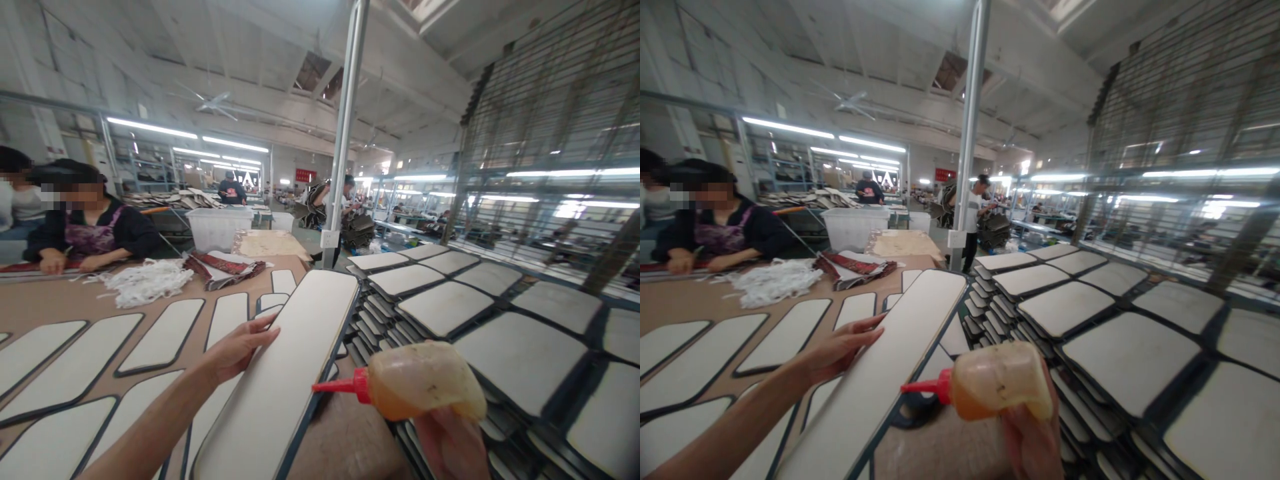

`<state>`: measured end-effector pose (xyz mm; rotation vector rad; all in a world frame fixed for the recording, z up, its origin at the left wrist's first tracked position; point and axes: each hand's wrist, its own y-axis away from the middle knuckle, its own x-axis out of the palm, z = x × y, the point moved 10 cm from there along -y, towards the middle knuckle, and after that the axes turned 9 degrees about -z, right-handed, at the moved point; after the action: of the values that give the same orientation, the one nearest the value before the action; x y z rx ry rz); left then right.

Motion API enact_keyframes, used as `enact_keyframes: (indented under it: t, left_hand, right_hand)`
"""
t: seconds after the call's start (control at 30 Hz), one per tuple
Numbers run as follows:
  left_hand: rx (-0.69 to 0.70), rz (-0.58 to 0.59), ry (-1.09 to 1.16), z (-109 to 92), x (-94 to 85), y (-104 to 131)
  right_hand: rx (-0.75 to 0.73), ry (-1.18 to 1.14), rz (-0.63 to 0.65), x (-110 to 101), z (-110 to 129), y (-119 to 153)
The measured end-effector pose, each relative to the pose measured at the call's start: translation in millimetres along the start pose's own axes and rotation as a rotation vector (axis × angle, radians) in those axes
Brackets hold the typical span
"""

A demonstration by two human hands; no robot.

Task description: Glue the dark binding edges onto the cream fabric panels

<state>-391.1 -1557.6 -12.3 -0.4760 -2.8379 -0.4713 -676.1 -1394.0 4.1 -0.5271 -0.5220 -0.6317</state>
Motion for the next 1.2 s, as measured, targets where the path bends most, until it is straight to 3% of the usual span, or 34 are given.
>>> enact_keyframes:
  t: [0.23, 0.37, 0.67, 1.2]
  left_hand:
    - [0.013, -0.062, 0.007, -10.8, 4.7, -3.6]
    - [0.022, -0.033, -0.002, -13.5, 10.3, -6.7]
    - [-0.003, -0.084, -0.005, -18.1, 11.2, -15.0]
    - [0.012, -0.108, 0.028, -13.8, 3.8, -33.0]
  right_hand:
    - [0.04, -0.058, -0.034, 14.1, 9.8, 12.9]
    - [0.06, -0.033, -0.041, 17.1, 10.3, 15.9]
    - [0.104, -0.038, 0.001, -3.7, -5.2, 9.3]
    - [0.035, 0.001, 0.032, -10.9, -6.3, 5.0]
